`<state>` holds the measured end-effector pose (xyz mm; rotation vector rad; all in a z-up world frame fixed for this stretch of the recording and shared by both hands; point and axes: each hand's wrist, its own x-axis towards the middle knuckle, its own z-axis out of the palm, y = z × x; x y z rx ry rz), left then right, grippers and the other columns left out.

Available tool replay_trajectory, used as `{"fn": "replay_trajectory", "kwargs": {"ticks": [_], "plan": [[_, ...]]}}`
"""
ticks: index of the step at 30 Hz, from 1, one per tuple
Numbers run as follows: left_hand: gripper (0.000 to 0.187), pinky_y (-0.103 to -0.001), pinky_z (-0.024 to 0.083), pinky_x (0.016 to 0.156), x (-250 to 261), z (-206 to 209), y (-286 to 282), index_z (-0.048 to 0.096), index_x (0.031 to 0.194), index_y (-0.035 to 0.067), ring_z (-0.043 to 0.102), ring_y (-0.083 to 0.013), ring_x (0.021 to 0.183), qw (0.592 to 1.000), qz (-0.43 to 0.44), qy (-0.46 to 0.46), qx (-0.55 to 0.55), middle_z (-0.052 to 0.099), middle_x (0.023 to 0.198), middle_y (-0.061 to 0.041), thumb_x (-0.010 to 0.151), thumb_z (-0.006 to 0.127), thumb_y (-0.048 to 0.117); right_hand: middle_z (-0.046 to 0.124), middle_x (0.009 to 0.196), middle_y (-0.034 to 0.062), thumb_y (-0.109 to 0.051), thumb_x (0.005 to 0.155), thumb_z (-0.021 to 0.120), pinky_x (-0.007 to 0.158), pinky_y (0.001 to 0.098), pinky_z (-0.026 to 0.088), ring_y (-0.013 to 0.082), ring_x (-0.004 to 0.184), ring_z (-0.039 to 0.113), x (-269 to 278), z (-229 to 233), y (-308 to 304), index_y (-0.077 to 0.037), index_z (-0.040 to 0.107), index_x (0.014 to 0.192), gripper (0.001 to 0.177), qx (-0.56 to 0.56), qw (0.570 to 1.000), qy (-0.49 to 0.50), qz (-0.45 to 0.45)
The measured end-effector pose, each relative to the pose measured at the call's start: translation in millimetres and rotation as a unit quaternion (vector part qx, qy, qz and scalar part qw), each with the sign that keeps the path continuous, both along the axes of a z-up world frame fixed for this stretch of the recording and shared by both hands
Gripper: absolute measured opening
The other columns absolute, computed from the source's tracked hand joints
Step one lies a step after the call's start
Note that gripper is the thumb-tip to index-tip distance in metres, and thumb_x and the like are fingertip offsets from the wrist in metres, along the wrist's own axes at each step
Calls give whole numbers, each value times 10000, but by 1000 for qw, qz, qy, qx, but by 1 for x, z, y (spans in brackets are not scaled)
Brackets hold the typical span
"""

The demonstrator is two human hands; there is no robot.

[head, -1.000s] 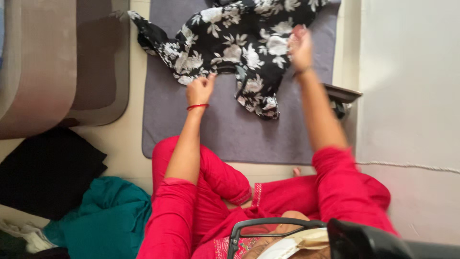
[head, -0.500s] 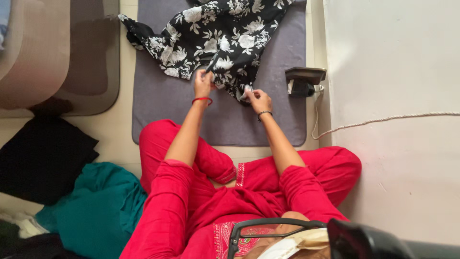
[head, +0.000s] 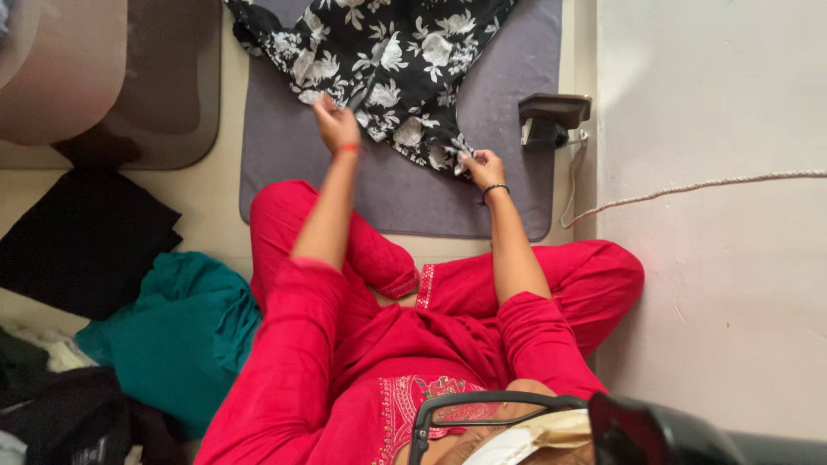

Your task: The person sits on the floor and irons a black cloth, then switches to ironing a black and white floral top. The person uses an electric iron to smooth the fabric on a grey mat.

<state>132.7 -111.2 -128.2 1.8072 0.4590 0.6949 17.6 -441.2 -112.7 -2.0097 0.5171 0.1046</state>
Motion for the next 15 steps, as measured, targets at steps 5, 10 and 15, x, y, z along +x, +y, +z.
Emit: {"fn": "replay_trajectory", "kwargs": {"ticks": [5, 10, 15], "plan": [[185, -341, 543, 459, -123, -6, -88, 587, 1020, 57, 641, -225, 557, 852, -199, 159, -458, 686, 803, -162, 951, 667, 208, 633, 865, -8, -281, 878, 696, 546, 368, 548, 124, 634, 584, -1, 0, -4, -172, 615, 1085, 248, 226, 964, 127, -60], [286, -327, 595, 630, -161, 2, -143, 617, 935, 105, 686, -191, 693, 737, -233, 346, -532, 695, 862, -88, 958, 673, 384, 583, 873, -9, -313, 924, 666, 534, 302, 516, 97, 623, 553, -10, 6, -13, -179, 619, 1014, 168, 266, 949, 168, -17], [280, -354, 609, 684, -164, -13, -166, 540, 834, 117, 620, -154, 702, 789, -231, 215, -528, 593, 798, -22, 929, 761, 261, 622, 835, -16, -299, 906, 760, 537, 280, 442, 86, 682, 574, -10, 19, -17, -128, 711, 981, 193, 225, 973, -1, -52]]}}
